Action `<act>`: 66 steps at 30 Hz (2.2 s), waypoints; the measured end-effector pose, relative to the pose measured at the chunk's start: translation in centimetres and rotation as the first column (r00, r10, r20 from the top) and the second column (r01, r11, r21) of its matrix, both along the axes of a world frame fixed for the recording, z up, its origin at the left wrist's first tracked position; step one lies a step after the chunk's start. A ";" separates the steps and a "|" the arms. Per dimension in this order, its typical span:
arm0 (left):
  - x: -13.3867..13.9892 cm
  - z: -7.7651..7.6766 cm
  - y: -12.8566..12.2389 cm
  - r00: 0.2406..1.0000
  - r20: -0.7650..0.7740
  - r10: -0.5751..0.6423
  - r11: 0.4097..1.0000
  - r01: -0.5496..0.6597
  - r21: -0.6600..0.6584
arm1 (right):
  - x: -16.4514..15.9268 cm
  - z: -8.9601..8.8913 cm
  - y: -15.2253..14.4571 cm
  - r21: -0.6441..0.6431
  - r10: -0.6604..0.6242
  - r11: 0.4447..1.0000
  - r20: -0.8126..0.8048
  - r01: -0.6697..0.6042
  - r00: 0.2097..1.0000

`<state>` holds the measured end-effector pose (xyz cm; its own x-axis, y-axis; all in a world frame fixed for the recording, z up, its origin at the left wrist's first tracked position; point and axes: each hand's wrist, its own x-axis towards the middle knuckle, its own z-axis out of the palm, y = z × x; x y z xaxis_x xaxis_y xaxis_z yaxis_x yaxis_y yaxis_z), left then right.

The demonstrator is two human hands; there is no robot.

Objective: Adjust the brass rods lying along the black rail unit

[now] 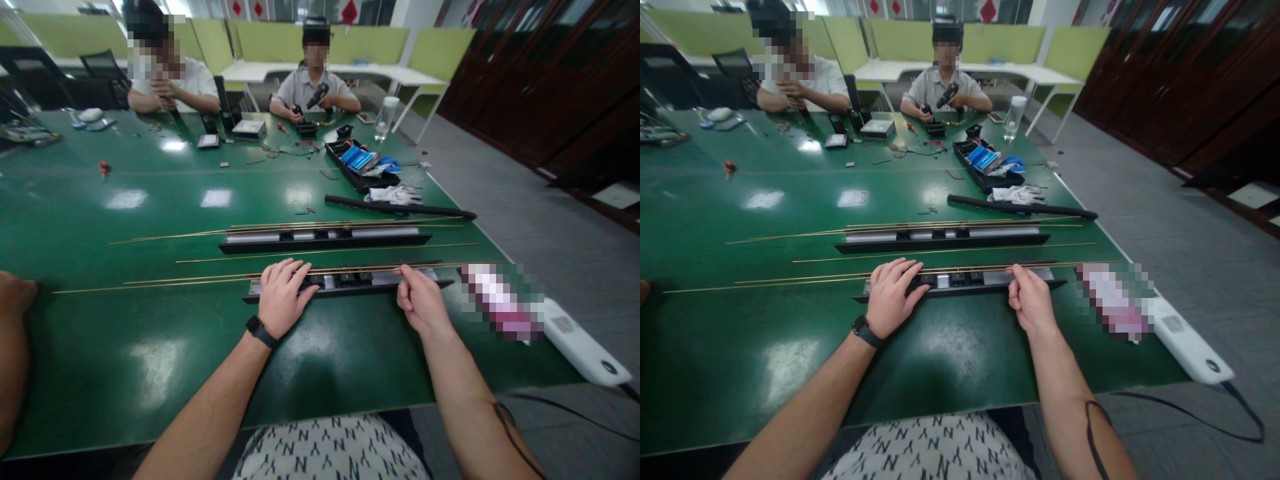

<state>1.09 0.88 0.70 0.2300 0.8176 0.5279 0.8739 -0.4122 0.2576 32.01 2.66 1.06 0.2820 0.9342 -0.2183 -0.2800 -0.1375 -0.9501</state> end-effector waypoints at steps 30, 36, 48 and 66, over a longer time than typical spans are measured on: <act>-0.1 0.1 0.0 1.000 -0.005 0.000 1.000 0.000 -0.012 | -0.1 0.2 0.0 -0.019 0.020 1.000 0.034 -0.019 0.999; 0.0 0.1 -0.1 1.000 -0.003 -0.001 1.000 0.001 -0.022 | -0.1 0.1 0.1 -0.013 -0.001 1.000 0.034 0.002 0.999; 0.0 0.2 -0.1 1.000 0.010 -0.005 1.000 0.005 -0.021 | 0.2 -0.4 0.4 -0.020 -0.017 1.000 0.008 0.018 1.000; -0.1 0.0 0.1 1.000 -0.012 0.000 1.000 0.000 -0.001 | -0.2 0.7 0.9 -0.071 -0.093 0.994 -0.088 0.086 0.992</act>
<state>1.00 0.99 0.66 0.2365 0.8180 0.5243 0.8769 -0.4120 0.2474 31.85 3.52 1.78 0.3398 0.8884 -0.3086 -0.3791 -0.1708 -0.9094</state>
